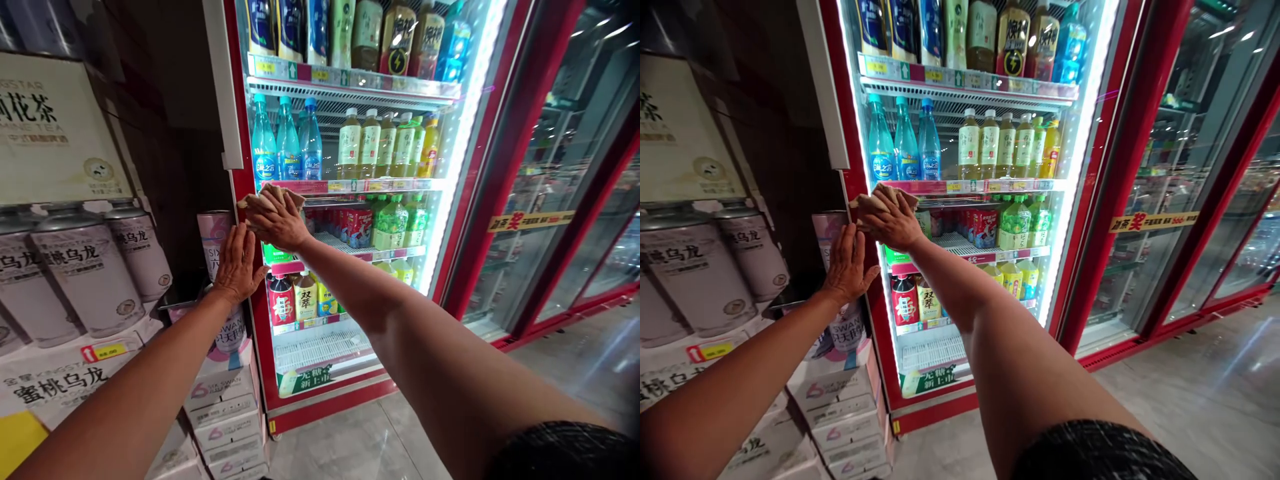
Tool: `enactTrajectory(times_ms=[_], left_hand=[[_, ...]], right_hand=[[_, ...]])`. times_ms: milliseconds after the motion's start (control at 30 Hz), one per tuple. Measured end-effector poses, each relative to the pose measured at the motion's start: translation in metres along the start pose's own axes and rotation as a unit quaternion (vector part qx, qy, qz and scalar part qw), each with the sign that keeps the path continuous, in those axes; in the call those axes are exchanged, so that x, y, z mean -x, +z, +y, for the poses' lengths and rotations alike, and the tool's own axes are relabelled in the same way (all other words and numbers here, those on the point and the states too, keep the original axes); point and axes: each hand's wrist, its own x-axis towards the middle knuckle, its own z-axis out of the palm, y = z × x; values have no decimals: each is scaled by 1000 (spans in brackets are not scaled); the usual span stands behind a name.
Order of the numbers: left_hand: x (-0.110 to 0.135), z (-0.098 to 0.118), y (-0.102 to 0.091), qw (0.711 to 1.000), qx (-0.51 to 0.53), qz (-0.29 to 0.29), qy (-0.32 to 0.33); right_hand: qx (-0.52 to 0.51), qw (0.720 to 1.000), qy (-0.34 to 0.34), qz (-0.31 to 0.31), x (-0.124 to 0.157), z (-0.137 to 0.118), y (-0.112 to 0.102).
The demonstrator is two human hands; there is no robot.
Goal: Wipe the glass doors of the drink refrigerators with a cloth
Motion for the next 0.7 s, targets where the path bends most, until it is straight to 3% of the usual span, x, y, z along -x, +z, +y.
enactTrajectory(times_ms=[100,200,267,333,433,500,633,700], left_hand=[[-18,-3,11,998,20,52,7],[-38,-6,19,997,59,52,22],[-47,-10,24,996,73,36,22],[-50,-13,29,997,71,26,21],[-47,-14,38,999,53,1,14],[-42,-11,45,999,43,-13,-2],[-37,-4,53,999,32,-12,-30],[-38,-2,54,999,28,-16,-34]], right_hand=[[-11,1000,7,-7,3,-6,6],[-42,993,-96,-63,22,3,11],[-44,987,-129,-80,35,18,8],[-24,995,-79,-56,44,31,2],[16,998,68,4,56,34,1],[21,995,102,7,66,30,4],[-9,996,-41,-79,95,45,1],[-3,994,-47,-97,109,65,-6]])
